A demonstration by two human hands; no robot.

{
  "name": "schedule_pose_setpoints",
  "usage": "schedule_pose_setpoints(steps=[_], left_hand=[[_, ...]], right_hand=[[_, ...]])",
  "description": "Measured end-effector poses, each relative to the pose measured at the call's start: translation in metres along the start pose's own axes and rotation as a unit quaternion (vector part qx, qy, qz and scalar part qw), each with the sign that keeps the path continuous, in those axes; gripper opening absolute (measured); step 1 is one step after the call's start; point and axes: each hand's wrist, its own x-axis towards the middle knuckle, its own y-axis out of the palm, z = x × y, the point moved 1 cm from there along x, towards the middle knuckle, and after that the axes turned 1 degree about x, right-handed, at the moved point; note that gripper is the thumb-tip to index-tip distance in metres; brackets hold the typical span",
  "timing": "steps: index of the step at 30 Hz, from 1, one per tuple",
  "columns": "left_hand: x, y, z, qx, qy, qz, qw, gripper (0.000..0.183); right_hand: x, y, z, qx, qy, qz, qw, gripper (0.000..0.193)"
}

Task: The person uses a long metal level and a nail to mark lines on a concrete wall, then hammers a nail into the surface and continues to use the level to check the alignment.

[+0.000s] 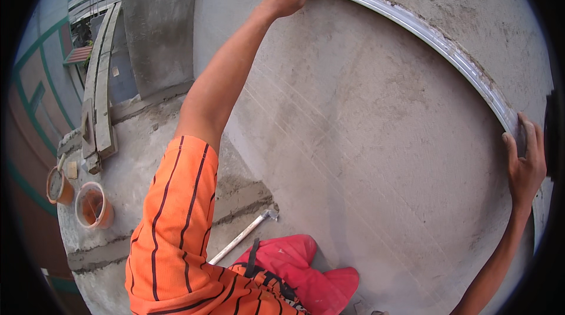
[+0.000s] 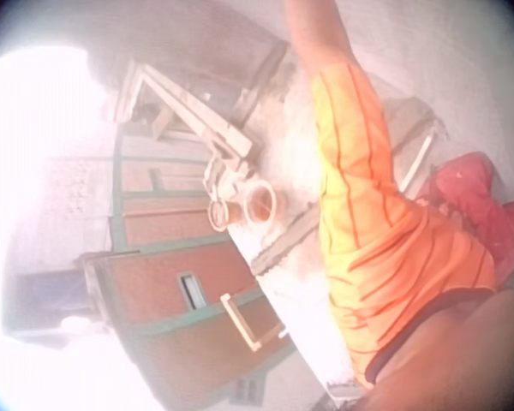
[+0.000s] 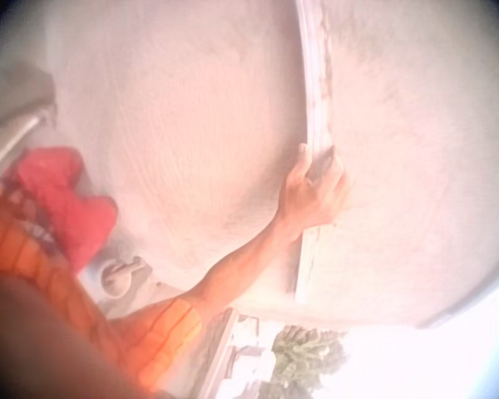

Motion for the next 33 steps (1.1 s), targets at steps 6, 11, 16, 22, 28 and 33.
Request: schedule_pose_setpoints(steps=[6,11,16,22,28,33], left_hand=[[-0.002,-0.002,-0.009,-0.043,0.005,-0.005,0.999,0.048],[-0.01,0.006,-0.035,-0.045,0.069,-0.044,0.996,0.046],[-0.007,-0.017,-0.025,-0.001,0.041,-0.046,0.998,0.056],[-0.007,0.004,-0.096,-0.071,0.167,-0.149,0.972,0.052],[0.014,0.01,-0.183,-0.106,0.274,-0.146,0.945,0.044],[0.035,0.0,-0.219,-0.09,0.309,-0.139,0.937,0.042]], right_hand=[[-0.003,-0.009,0.009,-0.008,0.03,-0.009,0.999,0.041],[0.001,-0.025,0.028,0.004,0.033,0.0,0.999,0.043],[-0.014,-0.044,0.063,0.148,0.073,-0.092,0.982,0.047],[-0.17,-0.082,0.181,0.692,0.285,0.32,0.581,0.037],[-0.403,-0.088,0.363,0.637,0.602,0.409,0.254,0.045],[-0.421,-0.142,0.398,0.577,0.548,0.543,0.268,0.04]])
